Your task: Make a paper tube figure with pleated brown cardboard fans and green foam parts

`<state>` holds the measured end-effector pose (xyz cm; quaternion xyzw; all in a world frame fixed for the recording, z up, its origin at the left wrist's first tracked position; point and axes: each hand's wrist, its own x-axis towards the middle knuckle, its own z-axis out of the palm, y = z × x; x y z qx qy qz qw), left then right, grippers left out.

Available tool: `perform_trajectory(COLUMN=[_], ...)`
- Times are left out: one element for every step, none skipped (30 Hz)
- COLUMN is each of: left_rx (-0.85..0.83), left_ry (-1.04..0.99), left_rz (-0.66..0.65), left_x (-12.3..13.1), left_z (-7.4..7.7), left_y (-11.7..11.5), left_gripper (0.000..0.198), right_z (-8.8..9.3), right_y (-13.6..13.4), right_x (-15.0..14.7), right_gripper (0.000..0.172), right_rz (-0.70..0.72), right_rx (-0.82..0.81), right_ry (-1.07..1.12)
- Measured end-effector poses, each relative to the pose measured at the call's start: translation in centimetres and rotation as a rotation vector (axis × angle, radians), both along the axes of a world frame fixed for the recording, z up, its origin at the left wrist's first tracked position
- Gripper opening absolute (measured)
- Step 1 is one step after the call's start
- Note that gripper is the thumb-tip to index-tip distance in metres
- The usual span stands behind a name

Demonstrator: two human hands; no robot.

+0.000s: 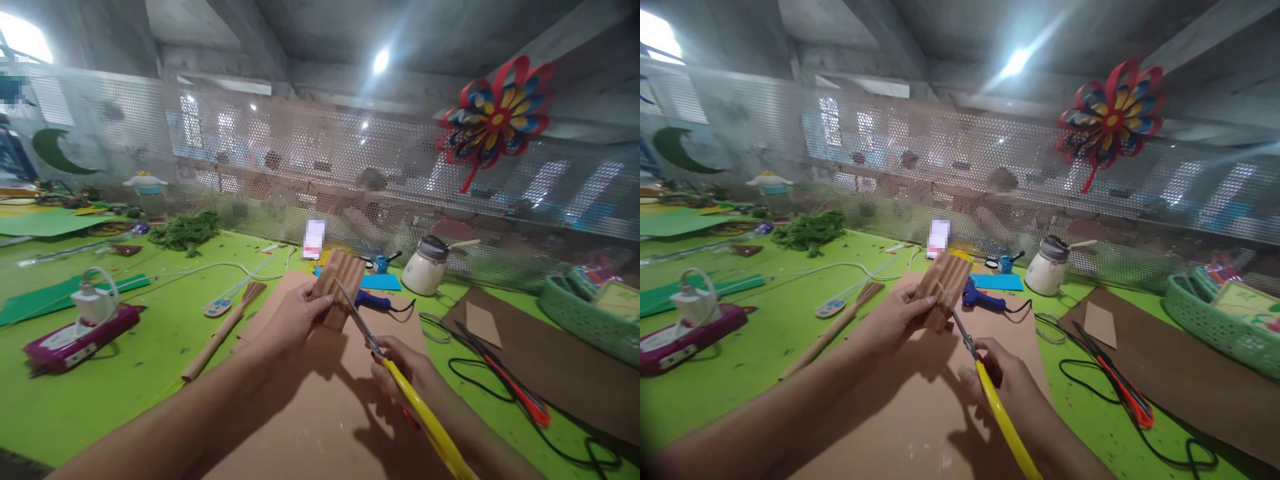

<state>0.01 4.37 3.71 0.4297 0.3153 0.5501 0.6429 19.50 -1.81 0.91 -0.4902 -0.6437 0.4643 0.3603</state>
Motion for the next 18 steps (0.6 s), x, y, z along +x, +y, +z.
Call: perform_trajectory(left_rx=[0.002,0.004,0.006,0.006,0.004,0.0,-0.005,-0.01,-0.015,-0.018,-0.021,-0.02,-0.018,-0.015,-0.007,0.003,0.013,0.019], left_ry=[0.004,0.009,0.014,0.018,0.022,0.026,0.03,0.035,0.04,0.048,0.055,0.062,0.072,0.086,0.103,0.12,0.134,0.144], left_rz=[-0.003,-0.003,-0.001,0.004,0.012,0.023,0.035,0.043,0.047,0.045,0.041,0.038,0.037,0.04,0.043,0.042,0.038,0.032], left_x=[0.0,0.1,0.1,0.2,0.2,0.3,0.3,0.4,0.4,0.4,0.4,0.4,0.4,0.3,0.3,0.3,0.2,0.2], left_z=[0.0,0.0,-0.1,-0.1,-0.1,-0.2,-0.2,-0.2,-0.2,-0.2,-0.2,-0.2,-0.2,-0.3,-0.3,-0.4,-0.4,-0.5], left_y=[0.0,0.0,-0.1,-0.1,-0.1,-0.2,-0.2,-0.3,-0.3,-0.3,-0.4,-0.4,-0.3,-0.3,-0.3,-0.2,-0.2,-0.1], left_gripper=[0.029,0.029,0.028,0.028,0.028,0.027,0.026,0.025,0.024,0.024,0.024,0.025,0.025,0.025,0.024,0.024,0.024,0.024], right_z=[0.0,0.0,0.0,-0.1,-0.2,-0.3,-0.4,-0.6,-0.7,-0.8,-0.9,-1.0,-1.1,-1.2,-1.3,-1.4,-1.6,-1.7], right_y=[-0.1,-0.1,-0.2,-0.2,-0.2,-0.2,-0.2,-0.2,-0.2,-0.2,-0.2,-0.2,-0.2,-0.2,-0.2,-0.1,-0.1,0.0], right_x=[-0.1,-0.1,-0.1,-0.1,-0.1,-0.1,0.0,0.0,0.0,0.0,-0.1,-0.1,-0.1,-0.1,-0.1,-0.1,-0.1,0.0], right_gripper=[0.048,0.049,0.049,0.049,0.049,0.049,0.049,0.049,0.049,0.049,0.049,0.049,0.049,0.049,0.049,0.049,0.048,0.048], right_rz=[-0.009,-0.018,-0.027,-0.038,-0.046,-0.051,-0.055,-0.06,-0.064,-0.067,-0.072,-0.077,-0.082,-0.088,-0.091,-0.093,-0.095,-0.098], right_rx=[0.003,0.006,0.012,0.021,0.029,0.036,0.039,0.039,0.032,0.021,0.011,0.005,0.006,0.015,0.03,0.041,0.045,0.044], right_ry=[-0.005,-0.011,-0.017,-0.021,-0.022,-0.021,-0.019,-0.013,-0.008,-0.002,0.005,0.01,0.013,0.013,0.013,0.013,0.011,0.008])
